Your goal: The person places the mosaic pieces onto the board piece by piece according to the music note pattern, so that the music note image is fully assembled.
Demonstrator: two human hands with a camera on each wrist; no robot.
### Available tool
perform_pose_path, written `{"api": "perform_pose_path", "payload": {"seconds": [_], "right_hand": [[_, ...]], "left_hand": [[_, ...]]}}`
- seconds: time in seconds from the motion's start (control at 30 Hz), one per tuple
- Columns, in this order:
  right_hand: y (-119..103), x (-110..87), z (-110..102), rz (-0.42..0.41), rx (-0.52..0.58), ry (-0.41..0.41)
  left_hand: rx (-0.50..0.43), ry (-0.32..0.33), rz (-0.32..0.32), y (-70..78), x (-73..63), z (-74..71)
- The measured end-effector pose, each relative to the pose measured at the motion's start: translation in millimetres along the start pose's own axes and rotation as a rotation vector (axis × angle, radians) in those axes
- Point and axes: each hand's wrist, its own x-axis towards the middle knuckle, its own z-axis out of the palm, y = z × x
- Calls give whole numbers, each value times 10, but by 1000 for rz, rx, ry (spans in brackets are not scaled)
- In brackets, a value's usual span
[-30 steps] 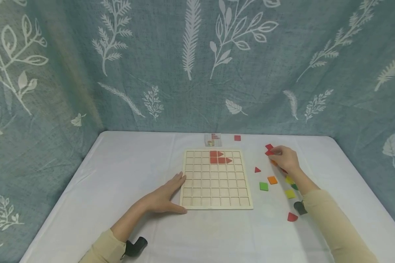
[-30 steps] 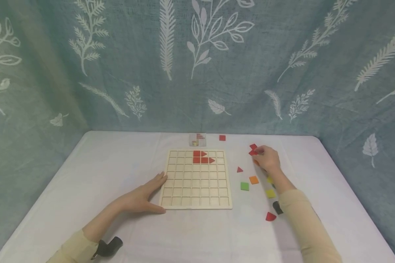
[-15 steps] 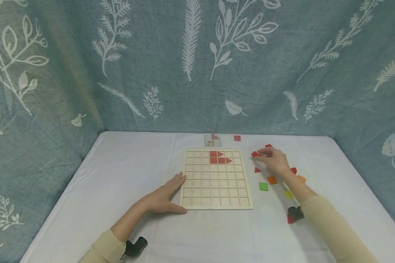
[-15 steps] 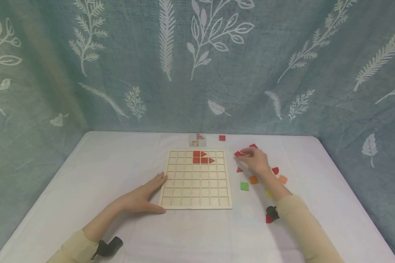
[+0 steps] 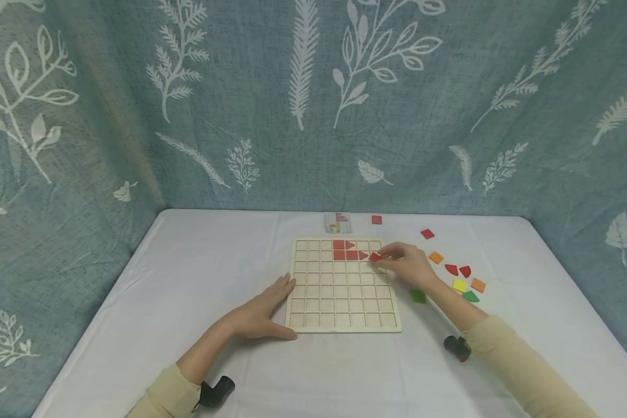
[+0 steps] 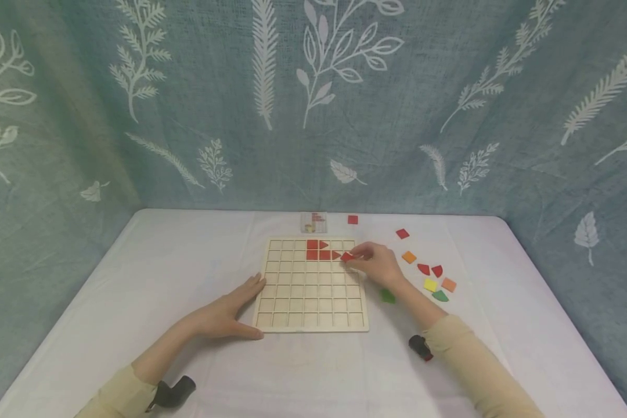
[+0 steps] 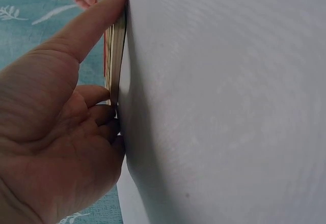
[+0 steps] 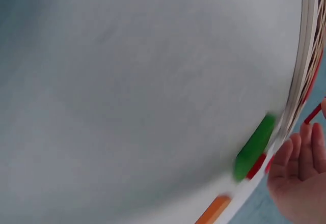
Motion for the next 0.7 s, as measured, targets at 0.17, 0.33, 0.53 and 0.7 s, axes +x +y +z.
{"api": "perform_pose_path", "payload": {"seconds": [0.17,0.33,0.53,0.7], "right_hand": [[-113,7,172,-68,8,-53],[-257,13,318,-186,-27,-104],[-351,62,442,-393,-80,-130],[-367,98,495,-465,-120,-114]], "left_hand": [[4,3,7,1,-7,0],[2,6,11,-2,-10,0],[7,6,10,0,-13,11],[4,6,10,21,-26,15]]}}
